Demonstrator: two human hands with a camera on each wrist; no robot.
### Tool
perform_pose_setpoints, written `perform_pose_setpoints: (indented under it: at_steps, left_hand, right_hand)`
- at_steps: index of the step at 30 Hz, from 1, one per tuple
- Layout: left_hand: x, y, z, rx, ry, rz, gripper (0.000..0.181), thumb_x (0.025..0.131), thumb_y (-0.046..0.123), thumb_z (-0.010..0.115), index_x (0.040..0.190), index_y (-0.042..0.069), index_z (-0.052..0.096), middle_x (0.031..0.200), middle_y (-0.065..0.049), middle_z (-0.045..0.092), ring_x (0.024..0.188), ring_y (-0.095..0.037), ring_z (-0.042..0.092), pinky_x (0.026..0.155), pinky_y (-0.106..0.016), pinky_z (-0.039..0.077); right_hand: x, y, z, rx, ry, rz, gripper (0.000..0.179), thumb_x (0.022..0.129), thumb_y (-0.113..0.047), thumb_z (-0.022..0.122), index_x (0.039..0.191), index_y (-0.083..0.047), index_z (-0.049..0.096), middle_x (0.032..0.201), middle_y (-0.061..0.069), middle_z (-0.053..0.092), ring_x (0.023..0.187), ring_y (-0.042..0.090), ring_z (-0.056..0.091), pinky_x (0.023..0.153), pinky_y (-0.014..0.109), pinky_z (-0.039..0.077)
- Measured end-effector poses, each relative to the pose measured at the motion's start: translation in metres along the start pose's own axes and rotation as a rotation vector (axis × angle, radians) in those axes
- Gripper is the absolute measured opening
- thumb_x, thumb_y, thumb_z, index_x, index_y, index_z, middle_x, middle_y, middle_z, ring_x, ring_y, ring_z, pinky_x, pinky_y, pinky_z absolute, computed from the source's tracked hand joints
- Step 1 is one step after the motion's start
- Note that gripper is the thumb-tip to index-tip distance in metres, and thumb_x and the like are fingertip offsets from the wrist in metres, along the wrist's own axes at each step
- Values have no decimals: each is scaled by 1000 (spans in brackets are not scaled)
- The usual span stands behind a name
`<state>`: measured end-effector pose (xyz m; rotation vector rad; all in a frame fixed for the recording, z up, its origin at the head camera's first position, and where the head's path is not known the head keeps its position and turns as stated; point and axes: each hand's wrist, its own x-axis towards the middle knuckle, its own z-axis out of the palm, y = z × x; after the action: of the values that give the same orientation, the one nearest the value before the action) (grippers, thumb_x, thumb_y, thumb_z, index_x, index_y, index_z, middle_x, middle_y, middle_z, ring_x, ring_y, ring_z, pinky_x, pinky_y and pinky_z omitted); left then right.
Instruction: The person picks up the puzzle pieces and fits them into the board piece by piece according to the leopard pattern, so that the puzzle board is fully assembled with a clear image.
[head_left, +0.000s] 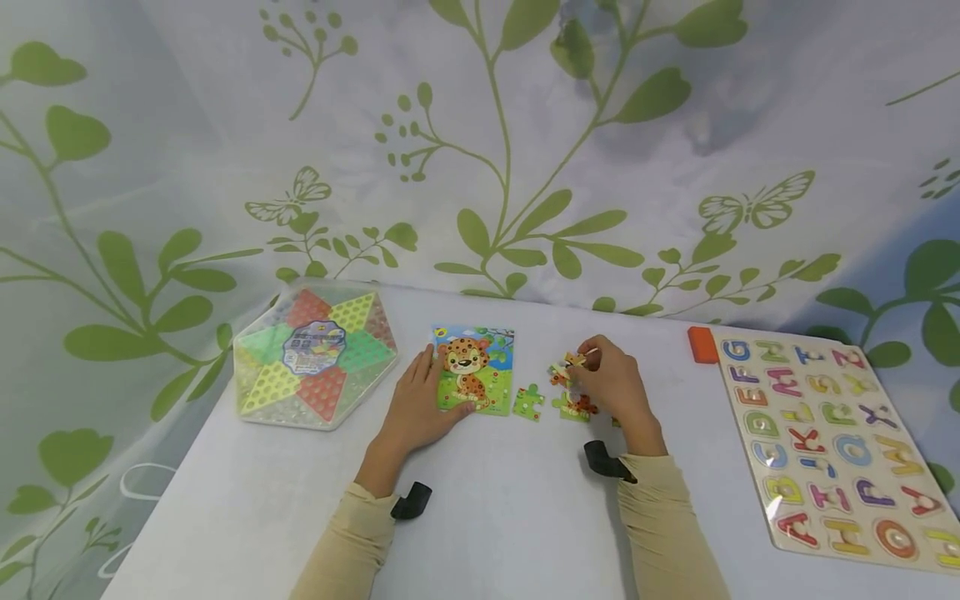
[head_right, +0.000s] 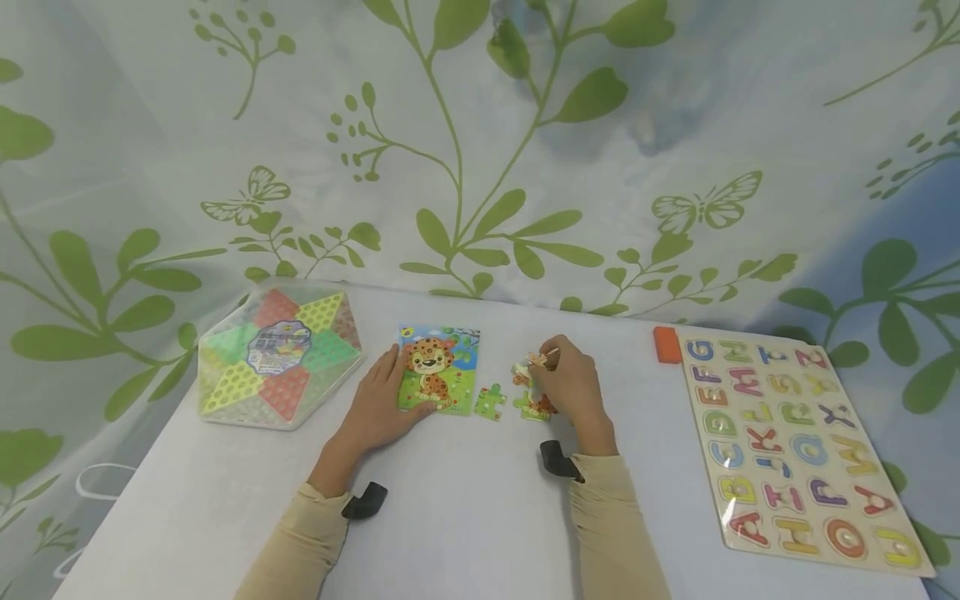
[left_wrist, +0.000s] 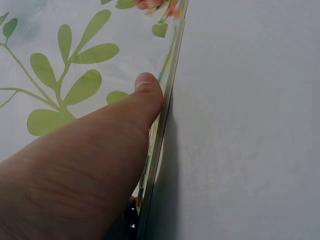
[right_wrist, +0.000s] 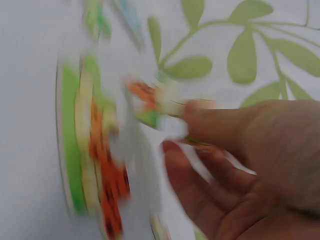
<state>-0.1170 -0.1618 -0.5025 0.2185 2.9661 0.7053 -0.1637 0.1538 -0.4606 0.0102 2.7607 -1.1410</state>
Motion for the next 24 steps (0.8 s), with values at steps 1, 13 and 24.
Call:
perform_pose_setpoints:
  at_steps: [1,13,24]
  left_hand:
    - [0,0,0,2,-1,1,103,91,67,62,165,12,15,173,-15,7,160,-36,9,126,-60,20]
    - [-1,-1,-1,24,31,25,97,92,62,65,164,13,22,173,-16,8,159,-39,12,123,-64,23]
    - [-3,2,-3,40,6,38,97,94,62,62,164,12,19,174,-5,9,161,-35,6,124,-64,20]
  right_hand:
    - [1,-3,3,41,22,-16,33,97,-29,71,122,-10,62,120,17,70,103,32,69,79,40,55]
    - [23,-77,71,118,-109,-193,36,95,-30,74,128,-15,70,113,10,77,99,24,74,82,41,60]
    - [35,-107,100,-78,-93,-165,34,95,-25,75,123,-6,72,108,9,75,98,24,70,84,38,58]
